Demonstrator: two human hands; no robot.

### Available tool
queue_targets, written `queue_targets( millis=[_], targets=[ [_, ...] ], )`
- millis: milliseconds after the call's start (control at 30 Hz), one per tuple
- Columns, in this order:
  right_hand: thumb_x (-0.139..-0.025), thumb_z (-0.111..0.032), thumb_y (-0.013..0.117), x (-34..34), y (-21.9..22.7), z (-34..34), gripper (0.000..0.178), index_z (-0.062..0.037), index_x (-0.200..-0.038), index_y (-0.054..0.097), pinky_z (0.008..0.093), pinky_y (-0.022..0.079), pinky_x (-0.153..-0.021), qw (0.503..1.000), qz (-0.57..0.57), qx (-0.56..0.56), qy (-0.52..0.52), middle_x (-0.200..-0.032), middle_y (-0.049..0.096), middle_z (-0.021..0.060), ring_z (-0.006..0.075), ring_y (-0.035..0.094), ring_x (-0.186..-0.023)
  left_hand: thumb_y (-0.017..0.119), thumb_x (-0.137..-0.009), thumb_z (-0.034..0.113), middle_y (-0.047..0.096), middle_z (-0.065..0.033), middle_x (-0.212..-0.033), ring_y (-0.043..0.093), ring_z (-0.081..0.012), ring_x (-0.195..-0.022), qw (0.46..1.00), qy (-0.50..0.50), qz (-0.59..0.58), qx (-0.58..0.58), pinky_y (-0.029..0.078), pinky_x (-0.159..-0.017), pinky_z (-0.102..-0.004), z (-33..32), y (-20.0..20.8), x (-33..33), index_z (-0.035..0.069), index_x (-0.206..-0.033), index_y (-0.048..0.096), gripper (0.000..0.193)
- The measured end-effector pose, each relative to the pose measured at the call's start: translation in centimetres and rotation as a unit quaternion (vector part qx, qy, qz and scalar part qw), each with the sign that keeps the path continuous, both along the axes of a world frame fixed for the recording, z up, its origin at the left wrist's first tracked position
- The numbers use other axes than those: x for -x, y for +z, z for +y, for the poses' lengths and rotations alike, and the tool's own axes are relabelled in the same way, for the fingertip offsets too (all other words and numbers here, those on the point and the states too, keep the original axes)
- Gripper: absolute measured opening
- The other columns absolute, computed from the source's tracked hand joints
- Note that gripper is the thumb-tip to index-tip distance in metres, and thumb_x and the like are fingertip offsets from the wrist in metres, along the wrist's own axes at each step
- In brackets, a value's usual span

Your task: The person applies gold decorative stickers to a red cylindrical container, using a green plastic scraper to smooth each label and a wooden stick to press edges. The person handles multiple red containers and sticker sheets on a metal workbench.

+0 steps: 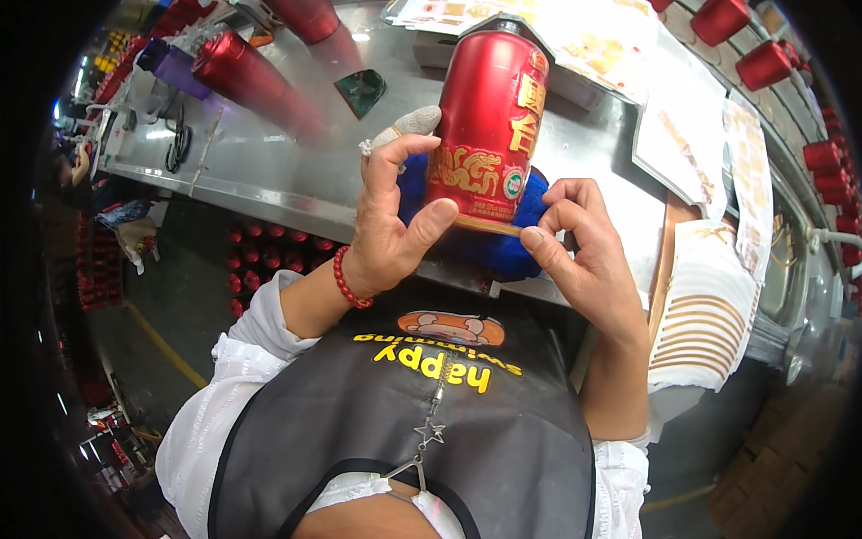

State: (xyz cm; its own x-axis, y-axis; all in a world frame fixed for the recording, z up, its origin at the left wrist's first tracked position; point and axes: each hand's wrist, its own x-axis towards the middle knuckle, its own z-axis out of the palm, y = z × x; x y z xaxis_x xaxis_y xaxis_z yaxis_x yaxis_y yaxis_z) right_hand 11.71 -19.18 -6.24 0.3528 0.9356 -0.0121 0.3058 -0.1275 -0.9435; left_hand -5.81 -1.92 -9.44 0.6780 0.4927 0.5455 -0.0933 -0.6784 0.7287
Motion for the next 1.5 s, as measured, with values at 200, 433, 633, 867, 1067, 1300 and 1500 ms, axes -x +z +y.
queue_targets(
  millis=[200, 433, 633, 867, 1067, 1300, 1500],
  targets=[
    [-0.091, -0.017, 0.068, -0.1, 0.5, -0.3, 0.022, -0.0050, -0.080, 0.054, 0.0292, 0.031, -0.094, 1.000, 0.018, -0.003, 0.006, -0.113, 0.045, 0.0085, 0.0178, 0.041, -0.109, 0.070, -0.092, 0.037, 0.052, -0.0173, -0.132, 0.045, -0.0320, -0.119, 1.000, -0.013, -0.008, 0.007, 0.029, -0.108, -0.0435, 0.1, -0.3, 0.1, 0.004, -0.135, 0.047, 0.059],
    [-0.091, -0.014, 0.068, -0.3, 2.6, -0.3, 0.021, -0.0047, -0.080, 0.053, 0.0293, 0.031, -0.093, 0.999, 0.001, -0.026, 0.027, -0.114, 0.045, 0.0090, 0.0180, 0.041, -0.109, 0.067, -0.094, 0.041, 0.052, -0.0168, -0.131, 0.045, -0.0317, -0.118, 0.999, -0.001, 0.007, 0.033, 0.031, -0.106, -0.0426, -0.1, -0.2, 0.1, 0.003, -0.137, 0.045, 0.062],
    [-0.092, -0.017, 0.069, -0.7, -0.2, -0.7, 0.023, -0.0038, -0.080, 0.055, 0.0263, 0.034, -0.087, 1.000, -0.012, -0.009, -0.007, -0.110, 0.045, 0.0073, 0.0157, 0.043, -0.102, 0.064, -0.096, 0.042, 0.052, -0.0178, -0.133, 0.045, -0.0332, -0.120, 0.998, -0.026, 0.000, 0.060, 0.030, -0.108, -0.0432, 0.1, -0.6, 0.4, 0.003, -0.140, 0.044, 0.063],
    [-0.092, -0.023, 0.072, -1.0, -0.7, -1.0, 0.026, -0.0038, -0.082, 0.057, 0.0263, 0.038, -0.082, 1.000, -0.005, -0.029, -0.007, -0.107, 0.048, 0.0066, 0.0164, 0.045, -0.099, 0.074, -0.083, 0.048, 0.054, -0.0173, -0.138, 0.043, -0.0360, -0.132, 0.962, 0.045, 0.089, -0.253, 0.014, -0.117, -0.0596, 0.3, 1.0, 0.2, 0.006, -0.149, 0.042, 0.084],
    [-0.092, -0.023, 0.072, -1.2, -0.9, -1.2, 0.027, -0.0035, -0.082, 0.057, 0.0267, 0.038, -0.083, 0.999, -0.012, -0.038, 0.003, -0.107, 0.048, 0.0069, 0.0170, 0.046, -0.099, 0.071, -0.084, 0.053, 0.054, -0.0190, -0.140, 0.044, -0.0408, -0.133, 0.969, 0.039, 0.079, -0.232, 0.010, -0.118, -0.0639, 1.0, -0.8, 0.5, 0.003, -0.150, 0.041, 0.088],
    [-0.094, -0.020, 0.067, -1.3, -0.2, -1.6, 0.026, -0.0041, -0.079, 0.053, 0.0288, 0.032, -0.093, 1.000, 0.009, -0.011, 0.014, -0.109, 0.045, 0.0090, 0.0191, 0.042, -0.109, 0.068, -0.092, 0.041, 0.059, -0.0172, -0.133, 0.050, -0.0387, -0.122, 0.984, 0.012, 0.016, -0.175, 0.016, -0.117, -0.0598, 0.9, -1.6, 1.6, 0.002, -0.140, 0.049, 0.065],
    [-0.098, -0.027, 0.063, -1.9, -0.6, -2.2, 0.032, -0.0044, -0.079, 0.052, 0.0282, 0.032, -0.093, 0.998, 0.054, -0.025, 0.020, -0.110, 0.047, 0.0091, 0.0189, 0.042, -0.107, 0.073, -0.077, 0.011, 0.068, -0.0042, -0.115, 0.053, -0.0211, -0.106, 0.938, -0.053, -0.050, -0.340, 0.048, -0.095, -0.0423, 0.9, 0.2, 2.6, 0.015, -0.105, 0.071, 0.028]
  ],
)
